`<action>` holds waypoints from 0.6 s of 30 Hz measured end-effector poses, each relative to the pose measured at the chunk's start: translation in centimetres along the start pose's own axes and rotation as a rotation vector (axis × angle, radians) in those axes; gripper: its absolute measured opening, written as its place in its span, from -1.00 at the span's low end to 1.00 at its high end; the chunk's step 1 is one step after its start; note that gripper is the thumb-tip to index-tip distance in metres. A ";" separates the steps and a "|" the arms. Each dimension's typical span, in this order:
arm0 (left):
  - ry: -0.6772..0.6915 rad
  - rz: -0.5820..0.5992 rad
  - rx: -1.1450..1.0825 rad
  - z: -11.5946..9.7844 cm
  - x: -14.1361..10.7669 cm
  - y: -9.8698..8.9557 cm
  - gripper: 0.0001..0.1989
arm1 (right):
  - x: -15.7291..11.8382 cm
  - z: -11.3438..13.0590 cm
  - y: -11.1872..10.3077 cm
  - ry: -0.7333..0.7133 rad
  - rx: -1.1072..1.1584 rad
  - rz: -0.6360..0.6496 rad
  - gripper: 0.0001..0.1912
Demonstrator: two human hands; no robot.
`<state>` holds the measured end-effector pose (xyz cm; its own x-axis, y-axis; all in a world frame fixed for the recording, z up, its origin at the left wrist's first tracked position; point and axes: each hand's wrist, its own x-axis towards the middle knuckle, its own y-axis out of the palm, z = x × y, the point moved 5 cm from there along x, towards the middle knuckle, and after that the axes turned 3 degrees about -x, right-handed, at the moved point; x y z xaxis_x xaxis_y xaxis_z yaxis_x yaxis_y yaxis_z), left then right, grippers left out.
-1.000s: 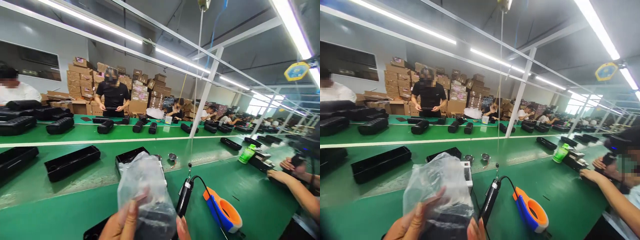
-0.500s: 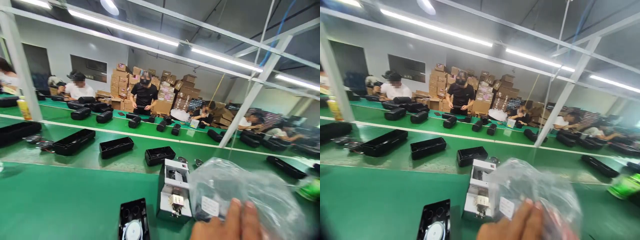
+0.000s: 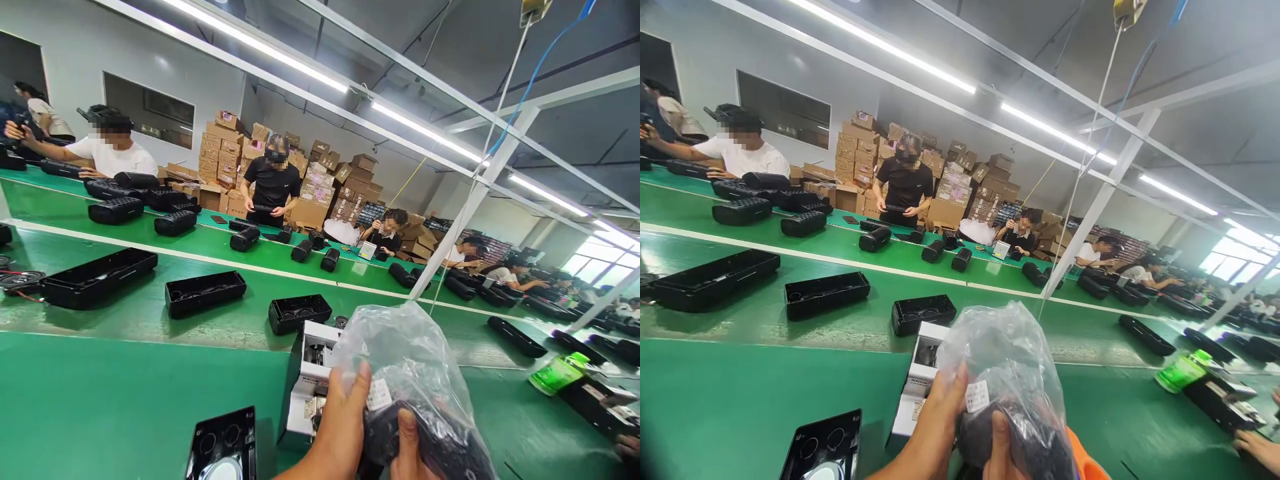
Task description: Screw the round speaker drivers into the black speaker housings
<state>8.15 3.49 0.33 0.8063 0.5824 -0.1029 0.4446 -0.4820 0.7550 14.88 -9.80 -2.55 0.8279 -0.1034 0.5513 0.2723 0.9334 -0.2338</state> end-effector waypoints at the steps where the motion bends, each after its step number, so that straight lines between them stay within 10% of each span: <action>1: -0.011 0.014 -0.054 0.3 0.6 0.7 -0.06 | 0.4 -0.1 0.0 0.001 -0.015 -0.021 -0.06; 8: -0.124 -0.035 -0.282 1.6 2.5 2.0 -0.14 | 4.3 1.0 -0.1 -0.065 -0.025 0.033 0.22; 18: -0.220 -0.190 -0.446 2.6 3.7 2.1 -0.35 | 8.3 0.1 1.3 0.128 -0.041 0.120 0.10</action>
<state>13.09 2.90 -0.18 0.8117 0.4585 -0.3618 0.4201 -0.0280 0.9070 22.08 -9.42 1.77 0.9104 -0.0377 0.4120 0.1859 0.9270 -0.3259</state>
